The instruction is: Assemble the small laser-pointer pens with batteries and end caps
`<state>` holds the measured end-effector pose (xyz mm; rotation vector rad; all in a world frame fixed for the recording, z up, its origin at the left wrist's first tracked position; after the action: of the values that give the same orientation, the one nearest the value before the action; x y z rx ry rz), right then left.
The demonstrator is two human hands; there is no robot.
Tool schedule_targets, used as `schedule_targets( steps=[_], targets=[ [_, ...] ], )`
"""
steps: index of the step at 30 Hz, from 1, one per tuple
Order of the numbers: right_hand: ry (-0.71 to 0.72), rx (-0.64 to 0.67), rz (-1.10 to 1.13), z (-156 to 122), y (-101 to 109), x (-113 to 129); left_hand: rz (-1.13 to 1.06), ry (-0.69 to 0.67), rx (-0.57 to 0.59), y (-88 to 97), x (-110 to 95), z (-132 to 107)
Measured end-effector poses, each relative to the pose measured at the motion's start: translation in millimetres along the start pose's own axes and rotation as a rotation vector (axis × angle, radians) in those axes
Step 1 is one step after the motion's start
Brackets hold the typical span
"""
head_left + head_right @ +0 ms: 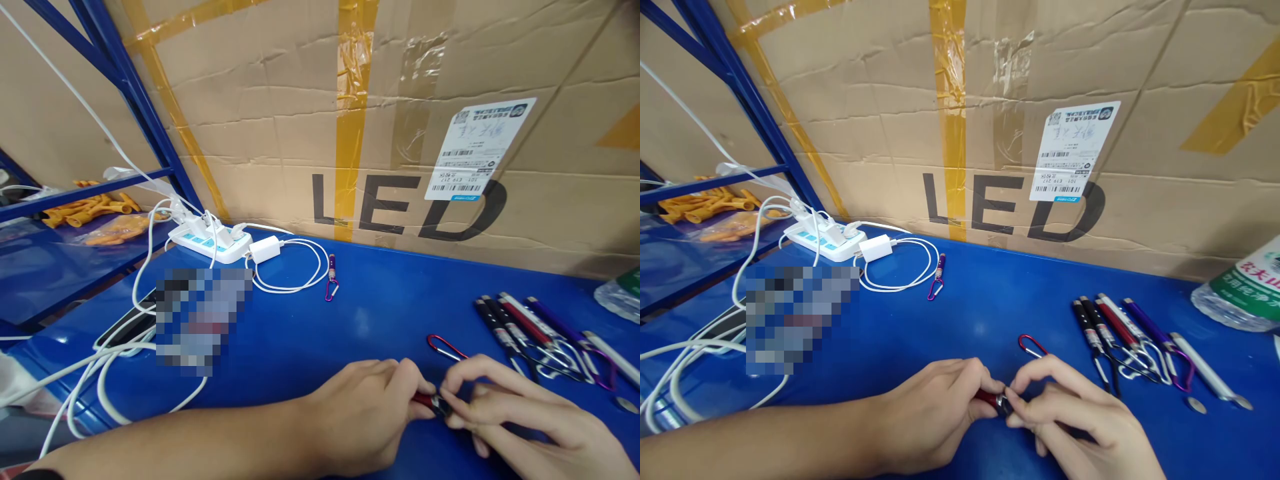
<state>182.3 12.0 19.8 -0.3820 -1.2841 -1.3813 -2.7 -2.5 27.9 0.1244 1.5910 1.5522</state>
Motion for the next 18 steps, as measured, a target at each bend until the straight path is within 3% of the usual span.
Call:
schedule_targets(
  steps=[5,13,18],
  targets=[
    [-0.042,0.121,0.007,3.5,2.0,0.1,0.071,-0.053,0.003,-2.1,0.5,-1.3],
    [0.001,0.049,-0.130,2.7,-0.7,4.4,0.176,-0.064,0.026,-3.5,1.9,-1.0],
    [0.081,-0.003,-0.169,2.7,-2.2,5.5,0.194,-0.078,-0.038,-4.9,3.1,-1.6]
  ],
)
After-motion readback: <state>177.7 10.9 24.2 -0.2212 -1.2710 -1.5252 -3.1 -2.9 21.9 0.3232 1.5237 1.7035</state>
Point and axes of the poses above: each hand's wrist, its own z-axis towards the middle knuckle, its own y-axis out of the back of the hand, x = y × z, the point moved 1 cm from there along z, towards the middle knuckle, and after that the axes turned 5 degrees about y, right-handed, at the moved point
